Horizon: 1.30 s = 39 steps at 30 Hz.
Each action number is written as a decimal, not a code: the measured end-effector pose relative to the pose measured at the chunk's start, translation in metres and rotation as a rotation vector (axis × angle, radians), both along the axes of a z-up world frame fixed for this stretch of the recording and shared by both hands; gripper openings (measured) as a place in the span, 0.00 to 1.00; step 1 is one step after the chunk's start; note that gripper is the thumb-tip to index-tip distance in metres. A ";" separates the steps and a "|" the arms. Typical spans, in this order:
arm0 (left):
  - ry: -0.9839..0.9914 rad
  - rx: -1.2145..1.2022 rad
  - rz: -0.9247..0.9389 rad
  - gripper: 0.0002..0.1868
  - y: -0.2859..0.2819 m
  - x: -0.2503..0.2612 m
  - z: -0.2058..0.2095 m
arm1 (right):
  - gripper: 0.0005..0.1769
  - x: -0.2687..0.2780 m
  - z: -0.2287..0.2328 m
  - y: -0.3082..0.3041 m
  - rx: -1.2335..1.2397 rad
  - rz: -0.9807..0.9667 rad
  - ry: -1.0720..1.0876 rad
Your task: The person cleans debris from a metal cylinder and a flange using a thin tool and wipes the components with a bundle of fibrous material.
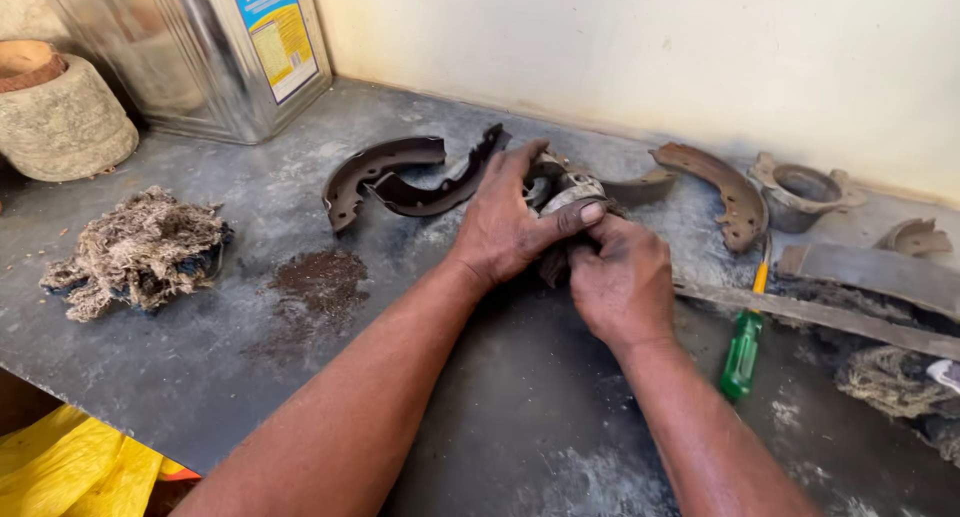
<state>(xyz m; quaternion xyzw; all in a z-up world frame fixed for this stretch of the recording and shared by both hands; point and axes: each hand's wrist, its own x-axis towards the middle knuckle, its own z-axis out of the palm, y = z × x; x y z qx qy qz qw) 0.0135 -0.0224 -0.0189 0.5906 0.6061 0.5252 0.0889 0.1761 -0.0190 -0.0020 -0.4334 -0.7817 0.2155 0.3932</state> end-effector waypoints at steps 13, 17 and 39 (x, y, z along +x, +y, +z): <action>-0.039 0.006 -0.037 0.53 0.000 0.000 0.011 | 0.12 -0.016 0.005 -0.012 -0.642 0.140 0.743; -0.080 -0.033 -0.048 0.51 0.002 -0.007 0.021 | 0.10 -0.012 0.021 -0.016 -0.210 -0.096 0.005; -0.117 -0.119 -0.003 0.62 0.015 0.004 0.029 | 0.12 -0.003 0.005 0.000 -0.461 -0.016 0.416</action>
